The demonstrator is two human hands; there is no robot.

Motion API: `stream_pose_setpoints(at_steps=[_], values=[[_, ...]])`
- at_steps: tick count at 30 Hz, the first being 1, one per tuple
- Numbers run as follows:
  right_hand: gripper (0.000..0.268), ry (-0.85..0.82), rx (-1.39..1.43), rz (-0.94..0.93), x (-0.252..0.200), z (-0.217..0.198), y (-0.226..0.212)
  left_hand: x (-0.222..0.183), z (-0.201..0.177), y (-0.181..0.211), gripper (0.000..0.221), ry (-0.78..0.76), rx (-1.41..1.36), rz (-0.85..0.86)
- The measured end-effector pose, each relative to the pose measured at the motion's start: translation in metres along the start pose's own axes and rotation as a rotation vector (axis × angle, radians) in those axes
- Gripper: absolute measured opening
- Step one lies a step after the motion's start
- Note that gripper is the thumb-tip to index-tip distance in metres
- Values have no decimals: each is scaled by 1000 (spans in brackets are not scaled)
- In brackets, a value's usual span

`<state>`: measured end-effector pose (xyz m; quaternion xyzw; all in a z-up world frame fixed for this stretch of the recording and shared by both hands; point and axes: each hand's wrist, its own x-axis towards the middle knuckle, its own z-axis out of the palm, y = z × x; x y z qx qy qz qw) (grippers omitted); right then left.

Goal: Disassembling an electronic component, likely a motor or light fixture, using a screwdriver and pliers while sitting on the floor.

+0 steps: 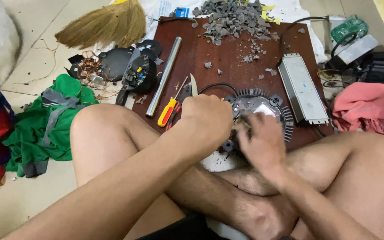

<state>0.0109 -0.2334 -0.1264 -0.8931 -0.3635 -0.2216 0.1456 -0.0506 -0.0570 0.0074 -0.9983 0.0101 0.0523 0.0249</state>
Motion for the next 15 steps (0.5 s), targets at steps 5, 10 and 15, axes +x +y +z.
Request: stream_pose_setpoints(at_steps=[5, 10, 15], values=[[68, -250, 56, 408, 44, -48, 28, 6, -26, 18, 19, -149, 6, -166], [84, -555, 310, 743, 44, -24, 56, 13, -4, -24, 15, -195, -113, -143], [78, -492, 327, 828, 46, -30, 38, -12, -71, 5, 26, -285, 21, -245]])
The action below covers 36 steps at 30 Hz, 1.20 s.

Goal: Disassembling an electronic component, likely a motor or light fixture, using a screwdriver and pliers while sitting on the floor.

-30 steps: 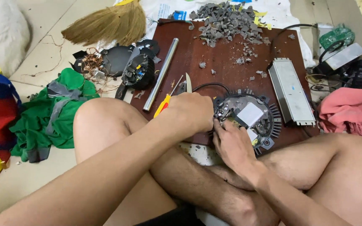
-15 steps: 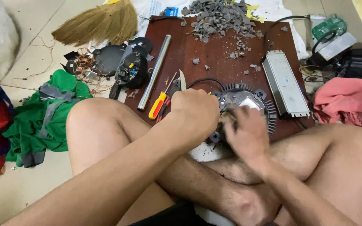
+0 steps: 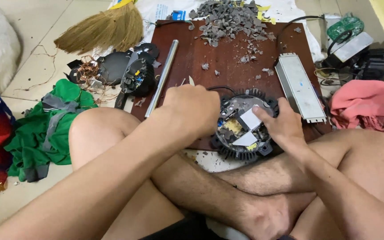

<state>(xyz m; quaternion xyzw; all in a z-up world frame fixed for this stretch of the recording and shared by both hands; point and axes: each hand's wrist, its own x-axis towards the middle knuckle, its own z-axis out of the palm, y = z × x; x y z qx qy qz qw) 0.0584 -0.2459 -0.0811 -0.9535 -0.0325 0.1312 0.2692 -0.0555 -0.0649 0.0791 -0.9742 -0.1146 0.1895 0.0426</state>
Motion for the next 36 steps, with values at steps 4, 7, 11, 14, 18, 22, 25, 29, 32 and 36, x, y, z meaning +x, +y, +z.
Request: stream_pose_setpoints(at_steps=[4, 7, 11, 14, 18, 22, 25, 29, 32, 36], values=[[80, 27, 32, -28, 3, 7, 0, 5, 13, -9, 24, 49, 23, 26], [72, 5, 13, 30, -1, 0, -5, 18, 40, -12, 30, 47, -28, 53], [68, -26, 16, 21, -11, -10, -10, 30, 58, -11, 25, -3, -107, 23], [69, -33, 16, -6, -12, -10, -7, 40, 67, -25, 22, -63, -180, -5], [64, -6, 45, -94, -15, -7, -8, 15, 30, -48, 30, -142, -402, 23], [48, 40, 96, -163, 1, 7, 9, 45, 46, -80, 30, -124, -403, 113], [49, 3, 92, -143, -6, 0, 5, 58, 55, -98, 31, -164, -561, 122], [48, -7, 84, -150, -2, 2, 2, 79, 67, -113, 29, -193, -631, 114], [48, -18, 69, -133, -1, -6, -1, 81, 63, -117, 33, -299, -760, 87], [57, -70, 23, -124, -7, -15, -18, 52, 51, -121, 34, -422, -993, 1]])
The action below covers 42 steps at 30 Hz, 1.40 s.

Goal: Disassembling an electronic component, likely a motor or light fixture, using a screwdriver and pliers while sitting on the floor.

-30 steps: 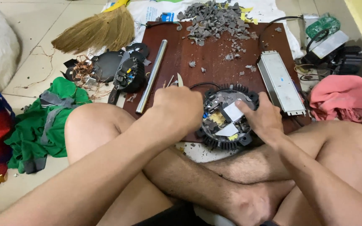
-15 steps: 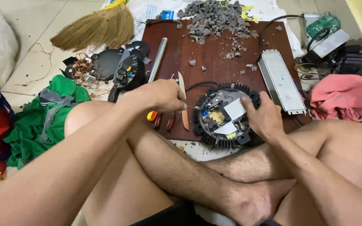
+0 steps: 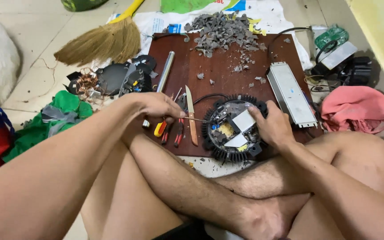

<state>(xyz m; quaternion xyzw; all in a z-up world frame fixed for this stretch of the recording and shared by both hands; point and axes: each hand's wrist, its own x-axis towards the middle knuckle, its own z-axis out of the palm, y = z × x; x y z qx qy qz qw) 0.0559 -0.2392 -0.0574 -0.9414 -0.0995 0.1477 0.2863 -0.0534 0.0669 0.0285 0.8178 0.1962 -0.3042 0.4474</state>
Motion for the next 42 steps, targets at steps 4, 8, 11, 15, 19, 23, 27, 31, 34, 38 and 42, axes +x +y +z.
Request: stream_pose_setpoints(at_steps=[4, 8, 11, 15, 19, 23, 27, 31, 34, 38, 42], values=[[58, 14, 34, -12, 7, 4, 10, 25, 0, -10, 33, 32, -58, 13], [62, 52, 52, 5, 6, 10, 18, 46, 17, 0, 29, 192, 316, 143], [59, 98, 47, 45, 3, 17, 22, 17, 40, 12, 34, 264, 553, 130], [48, 672, -384, -539, 28, 40, 56, -26, 61, 22, 35, 337, 498, 62], [18, 644, -468, -979, 31, 52, 38, 5, 62, -27, 40, 327, 247, 130], [10, 428, -625, -883, 50, 88, 52, 4, 56, -45, 24, 251, -321, 114], [11, 373, -722, -760, 89, 118, 77, -14, 46, -35, 32, 194, -753, 222], [14, 331, -759, -745, 54, 98, 52, 8, 48, -48, 43, 339, -914, 232], [14, 362, -794, -752, 38, 89, 43, 23, 53, -50, 40, 412, -870, 205], [16, 278, -737, -699, 30, 82, 30, 52, 55, -54, 41, 451, -902, 134], [16, -48, -172, -321, -22, 46, -48, 60, 54, -56, 41, 505, -997, 70]])
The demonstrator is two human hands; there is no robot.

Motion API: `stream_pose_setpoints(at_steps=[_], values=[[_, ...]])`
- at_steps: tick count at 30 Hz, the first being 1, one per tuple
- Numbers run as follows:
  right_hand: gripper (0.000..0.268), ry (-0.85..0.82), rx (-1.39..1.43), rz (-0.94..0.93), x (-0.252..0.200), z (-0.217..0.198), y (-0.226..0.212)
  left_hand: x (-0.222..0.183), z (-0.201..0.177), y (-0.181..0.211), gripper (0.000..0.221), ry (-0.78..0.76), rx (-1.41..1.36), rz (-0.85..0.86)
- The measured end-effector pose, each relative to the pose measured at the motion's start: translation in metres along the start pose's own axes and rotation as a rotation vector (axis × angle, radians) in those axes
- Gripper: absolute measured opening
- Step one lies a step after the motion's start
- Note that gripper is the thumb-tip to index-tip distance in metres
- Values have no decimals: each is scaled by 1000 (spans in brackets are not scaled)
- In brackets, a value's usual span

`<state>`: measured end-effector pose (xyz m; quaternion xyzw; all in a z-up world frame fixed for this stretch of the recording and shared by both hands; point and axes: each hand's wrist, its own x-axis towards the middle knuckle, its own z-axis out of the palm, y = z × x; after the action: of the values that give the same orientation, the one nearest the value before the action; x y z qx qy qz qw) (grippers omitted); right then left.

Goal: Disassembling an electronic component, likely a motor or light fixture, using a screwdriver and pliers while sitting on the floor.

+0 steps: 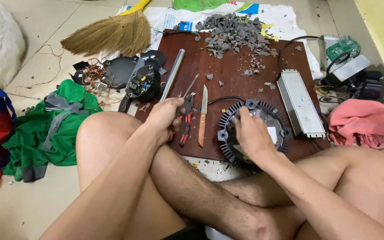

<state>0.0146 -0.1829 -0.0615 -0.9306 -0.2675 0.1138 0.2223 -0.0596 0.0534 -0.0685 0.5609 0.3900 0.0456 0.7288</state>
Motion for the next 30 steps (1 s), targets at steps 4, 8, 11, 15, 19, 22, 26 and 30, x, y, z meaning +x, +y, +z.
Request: stream_pose_setpoints(at_steps=[4, 8, 11, 15, 19, 22, 26, 30], values=[[21, 8, 108, -2, 24, 10, -31, -3, 4, -1, 34, 39, -21, 31], [24, -79, 220, 76, 63, 34, -52, 7, 0, -8, 30, 26, -47, 4], [24, -53, 275, 116, 88, 44, -75, 13, -1, -9, 24, 16, -131, -23], [25, -64, 360, 132, 99, 38, -119, -4, -4, 4, 17, 12, -282, -86], [26, -6, 364, 48, 135, 51, -149, 9, -5, -2, 11, 41, -389, -104], [31, -5, 407, -40, 154, 55, -169, 14, -5, -4, 9, 64, -380, -95], [55, -19, 709, -100, 129, 19, -173, -5, -5, 8, 12, 33, -299, -88], [31, 114, 352, -8, 112, -6, -85, -11, 1, 8, 19, 21, -192, -70]])
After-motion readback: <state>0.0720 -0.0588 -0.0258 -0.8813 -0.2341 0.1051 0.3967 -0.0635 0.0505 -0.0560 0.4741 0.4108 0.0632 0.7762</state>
